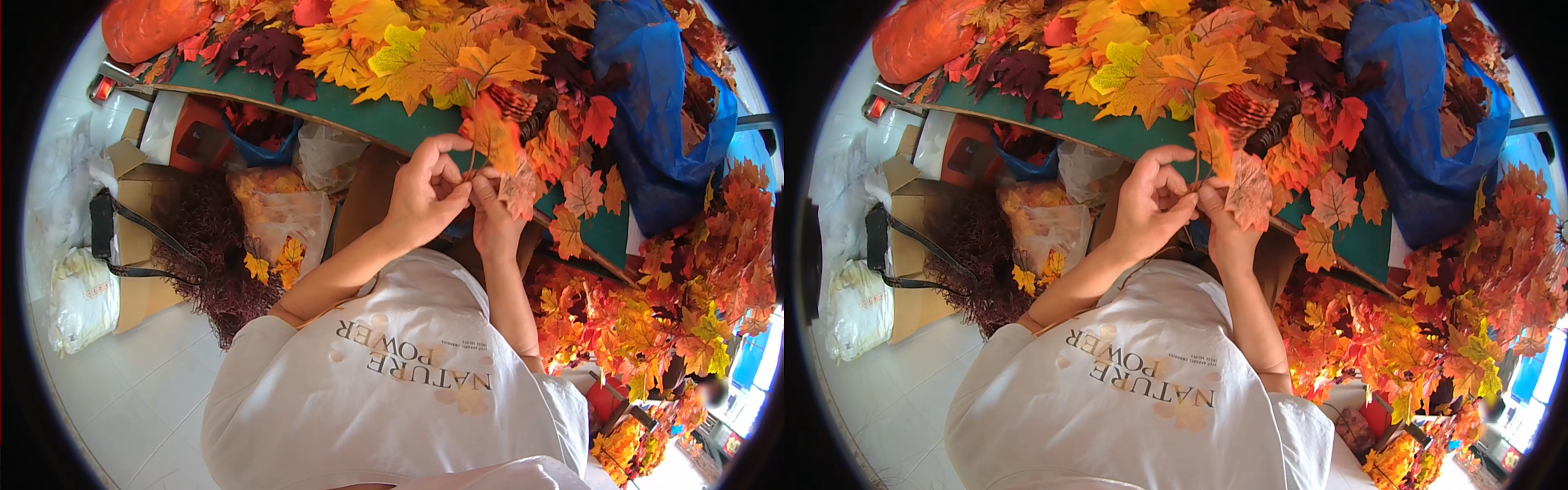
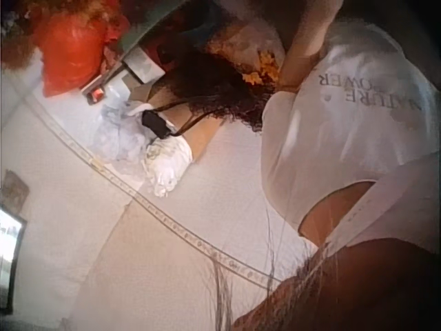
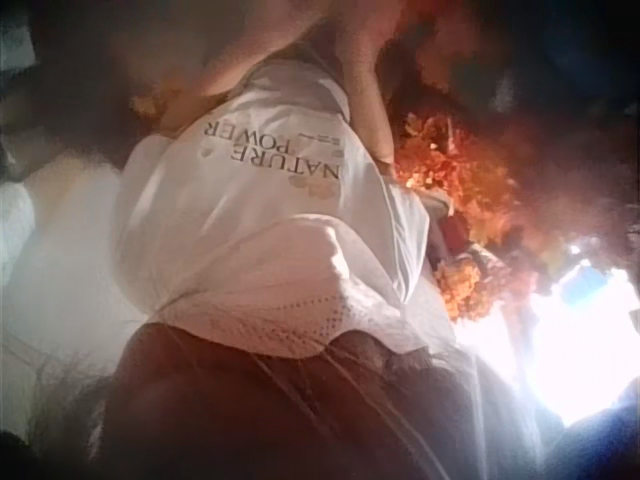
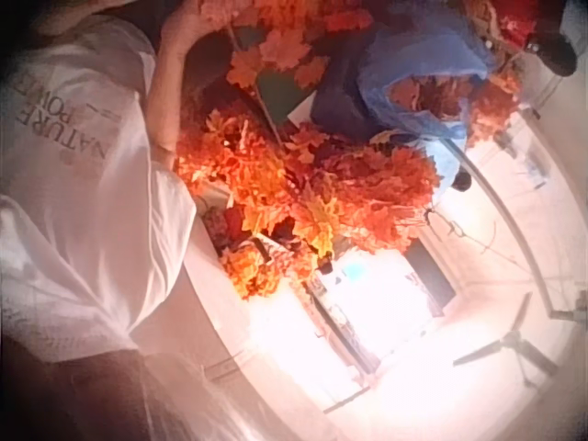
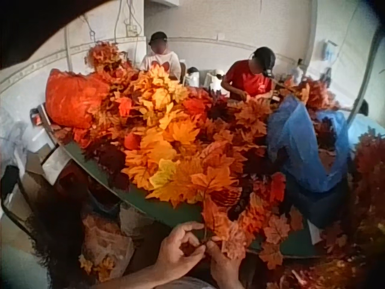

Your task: The recorder is attaching artificial maple leaves to a brown stem to create foliage decorations.

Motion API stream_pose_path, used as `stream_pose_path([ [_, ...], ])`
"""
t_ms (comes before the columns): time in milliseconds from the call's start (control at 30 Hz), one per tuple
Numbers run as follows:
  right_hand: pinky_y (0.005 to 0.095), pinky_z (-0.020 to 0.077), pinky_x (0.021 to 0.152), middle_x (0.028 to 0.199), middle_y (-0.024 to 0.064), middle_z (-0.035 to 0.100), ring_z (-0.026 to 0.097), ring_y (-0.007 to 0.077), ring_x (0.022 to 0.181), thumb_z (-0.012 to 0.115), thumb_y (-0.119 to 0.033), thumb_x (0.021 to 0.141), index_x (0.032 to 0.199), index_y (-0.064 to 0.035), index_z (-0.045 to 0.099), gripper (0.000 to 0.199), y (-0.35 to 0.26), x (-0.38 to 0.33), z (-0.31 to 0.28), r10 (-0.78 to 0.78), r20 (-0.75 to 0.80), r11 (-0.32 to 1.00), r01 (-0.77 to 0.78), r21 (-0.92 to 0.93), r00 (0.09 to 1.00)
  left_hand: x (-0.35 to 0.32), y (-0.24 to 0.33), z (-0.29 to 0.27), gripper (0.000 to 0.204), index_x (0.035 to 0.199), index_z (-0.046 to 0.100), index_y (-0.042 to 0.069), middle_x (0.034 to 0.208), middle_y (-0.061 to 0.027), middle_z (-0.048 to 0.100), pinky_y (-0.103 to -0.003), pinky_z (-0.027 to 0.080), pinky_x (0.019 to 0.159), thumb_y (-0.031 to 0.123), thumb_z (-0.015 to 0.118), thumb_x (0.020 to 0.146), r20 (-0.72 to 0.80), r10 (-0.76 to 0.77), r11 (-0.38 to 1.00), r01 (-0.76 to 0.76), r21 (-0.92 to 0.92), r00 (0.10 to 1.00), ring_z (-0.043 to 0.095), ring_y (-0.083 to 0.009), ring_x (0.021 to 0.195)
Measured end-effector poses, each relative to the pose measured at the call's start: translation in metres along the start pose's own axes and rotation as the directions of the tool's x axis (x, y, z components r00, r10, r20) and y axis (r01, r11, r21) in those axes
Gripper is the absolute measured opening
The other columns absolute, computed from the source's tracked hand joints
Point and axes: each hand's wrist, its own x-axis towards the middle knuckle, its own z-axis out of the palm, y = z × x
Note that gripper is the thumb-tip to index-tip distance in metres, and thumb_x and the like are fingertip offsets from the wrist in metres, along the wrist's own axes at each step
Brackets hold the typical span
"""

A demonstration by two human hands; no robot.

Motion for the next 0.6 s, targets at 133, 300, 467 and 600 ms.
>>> stream_pose_path([
  [133, 0.0279, 0.0492, 0.067, 0.087, 0.0052, 0.061, 0.060, 0.0156, 0.078, 0.061, 0.002, 0.083, 0.092, -0.0014, 0.059, 0.010, -0.014, -0.002, 0.017, -0.026, 0.105, 0.925, 0.063, -0.374, 0.994, -0.010, -0.004, -0.004, 0.034, 0.111, 0.049, -0.001, 0.081, -0.0071, 0.059, -0.021, 0.049, 0.060, -0.012, 0.058, 0.080, -0.106, 0.296, 0.953, -0.286, 0.103, 0.949, 0.059, -0.0088, 0.071],
  [300, 0.0326, 0.0445, 0.066, 0.085, 0.0062, 0.056, 0.057, 0.0238, 0.079, 0.066, 0.001, 0.068, 0.081, -0.0078, 0.055, 0.019, -0.046, 0.001, 0.078, -0.309, 0.710, -0.161, 0.701, -0.695, 0.632, -0.027, -0.004, -0.040, 0.033, 0.112, 0.049, -0.002, 0.111, -0.0116, 0.053, -0.027, 0.050, 0.077, -0.009, 0.060, 0.082, -0.271, 0.478, 0.856, -0.513, -0.070, 0.835, 0.058, -0.0181, 0.096],
  [467, 0.0346, 0.0531, 0.066, 0.092, 0.0087, 0.061, 0.061, 0.0273, 0.084, 0.069, -0.003, 0.061, 0.087, -0.0025, 0.063, 0.027, -0.012, 0.009, 0.092, -0.422, 0.759, 0.390, 0.855, -0.343, 0.496, -0.058, -0.019, -0.077, 0.039, 0.120, 0.044, 0.001, 0.106, -0.0079, 0.056, -0.030, 0.046, 0.084, 0.012, 0.062, 0.087, -0.260, 0.344, 0.939, -0.330, 0.098, 0.902, 0.054, -0.0145, 0.099],
  [600, 0.0336, 0.0536, 0.071, 0.097, 0.0083, 0.063, 0.062, 0.0257, 0.089, 0.066, -0.007, 0.062, 0.094, -0.0047, 0.062, 0.033, -0.005, 0.024, 0.110, -0.190, 0.947, 0.263, 0.943, -0.205, 0.259, -0.071, -0.032, -0.096, 0.033, 0.116, 0.046, 0.001, 0.101, -0.0067, 0.059, -0.028, 0.045, 0.083, 0.006, 0.060, 0.087, -0.531, 0.250, 0.877, -0.422, -0.231, 0.810, 0.056, -0.0134, 0.092],
])
